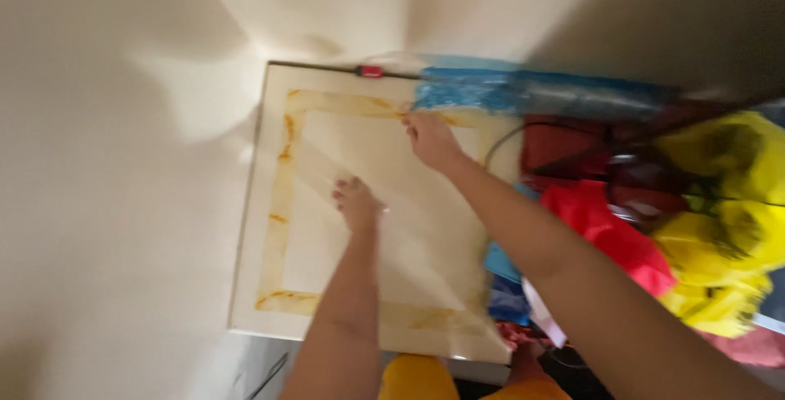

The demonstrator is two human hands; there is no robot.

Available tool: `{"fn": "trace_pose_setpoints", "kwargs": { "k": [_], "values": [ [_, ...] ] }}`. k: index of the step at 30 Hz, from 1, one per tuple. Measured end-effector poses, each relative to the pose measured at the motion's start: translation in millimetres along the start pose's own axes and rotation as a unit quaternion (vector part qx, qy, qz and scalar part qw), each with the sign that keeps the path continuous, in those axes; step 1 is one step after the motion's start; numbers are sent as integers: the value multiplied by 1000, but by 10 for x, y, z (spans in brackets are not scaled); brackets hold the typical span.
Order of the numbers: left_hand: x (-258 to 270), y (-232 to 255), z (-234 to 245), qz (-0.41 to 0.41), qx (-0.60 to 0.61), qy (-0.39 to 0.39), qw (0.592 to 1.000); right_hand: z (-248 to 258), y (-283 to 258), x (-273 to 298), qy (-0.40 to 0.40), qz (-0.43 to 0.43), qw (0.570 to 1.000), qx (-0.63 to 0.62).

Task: Organizing and moving various items like bags, a tablet, and containers from a tabletop to other storage locations.

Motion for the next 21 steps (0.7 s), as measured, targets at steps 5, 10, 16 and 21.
{"fn": "trace_pose_setpoints", "kwargs": {
  "k": [5, 10, 16, 21],
  "values": [
    [-46, -53, -171, -30, -16, 6, 999, -637, 109, -755, -17, 36, 999, 29],
    [-51, 5, -154, -32, -11, -43, 999, -820, -177, -1243, -73, 30, 990, 119],
    [-43, 50, -72, -18, -13, -89, 996, -1039, -147, -1374, -117, -23, 944, 309],
    [-137, 14, -340, -21, -44, -45, 998, -1235, 188, -1356, -46, -79, 952, 291]
  ]
}}
Point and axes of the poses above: each hand's wrist, its own x-axis away from the middle knuckle, its own z-axis out of the back of the hand, y = z × x, the point moved 3 cm from there along -x, towards the middle knuckle, and after that the axes turned 10 degrees about -z, right-handed, at the moved point
